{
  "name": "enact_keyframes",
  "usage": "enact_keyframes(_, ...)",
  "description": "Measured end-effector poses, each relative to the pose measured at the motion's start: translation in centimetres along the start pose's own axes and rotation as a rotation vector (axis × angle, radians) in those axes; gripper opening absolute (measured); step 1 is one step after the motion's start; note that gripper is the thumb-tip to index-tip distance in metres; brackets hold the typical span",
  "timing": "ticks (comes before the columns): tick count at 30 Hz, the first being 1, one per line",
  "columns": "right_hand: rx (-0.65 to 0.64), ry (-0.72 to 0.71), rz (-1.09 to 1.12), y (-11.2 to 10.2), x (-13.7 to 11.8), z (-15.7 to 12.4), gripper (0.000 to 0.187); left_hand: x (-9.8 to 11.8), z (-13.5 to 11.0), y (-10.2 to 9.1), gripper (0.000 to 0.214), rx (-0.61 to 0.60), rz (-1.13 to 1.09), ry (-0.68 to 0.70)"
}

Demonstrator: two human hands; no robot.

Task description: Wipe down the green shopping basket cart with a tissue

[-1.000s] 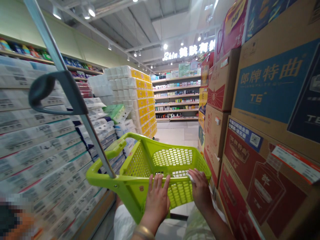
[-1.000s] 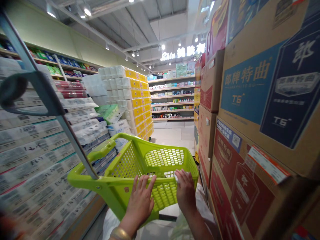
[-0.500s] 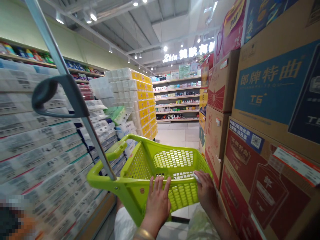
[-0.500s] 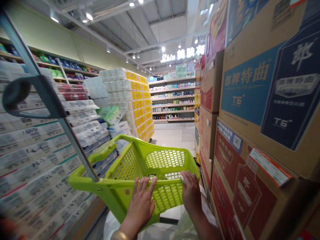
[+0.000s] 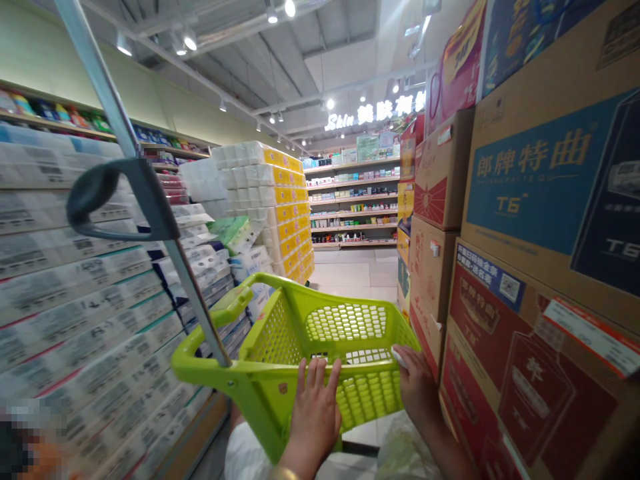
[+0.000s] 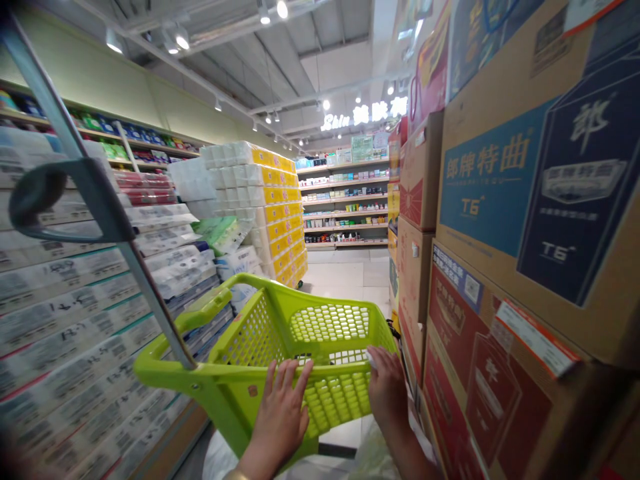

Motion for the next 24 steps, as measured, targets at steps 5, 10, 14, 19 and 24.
enact_keyframes(5,0.019,-0.039,-0.038,0.4,-1.1,-0.3,0.037,-0.1,0.2,0.4,0.073,0.007,-0.003,-0.010)
enact_keyframes(10,-0.120,-0.261,0.069,1.7,-5.6,-1.1,0.045,-0.2,0.1,0.4,0.073,0.009,-0.009,-0.007)
enact_keyframes(14,-0.008,-0.010,0.005,0.2,-0.7,-0.1,0.037,-0.1,0.0,0.2,0.074,-0.014,-0.013,-0.004)
enact_keyframes(19,0.017,0.004,-0.024,0.1,-1.0,0.0,0.038,-0.2,0.1,0.7,0.072,0.009,0.003,-0.009)
enact_keyframes(24,-0.153,-0.280,0.085,1.7,-6.4,-0.9,0.047,-0.5,0.1,1.4,0.072,0.026,0.026,0.007)
Point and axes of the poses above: each hand's wrist, its own z-axis towards the middle knuckle, its own y-axis out of the palm, x = y × z, the point moved 8 cm from there along z, towards the middle knuckle, and after that the axes turned 8 degrees about -z, right-handed, at the moved point
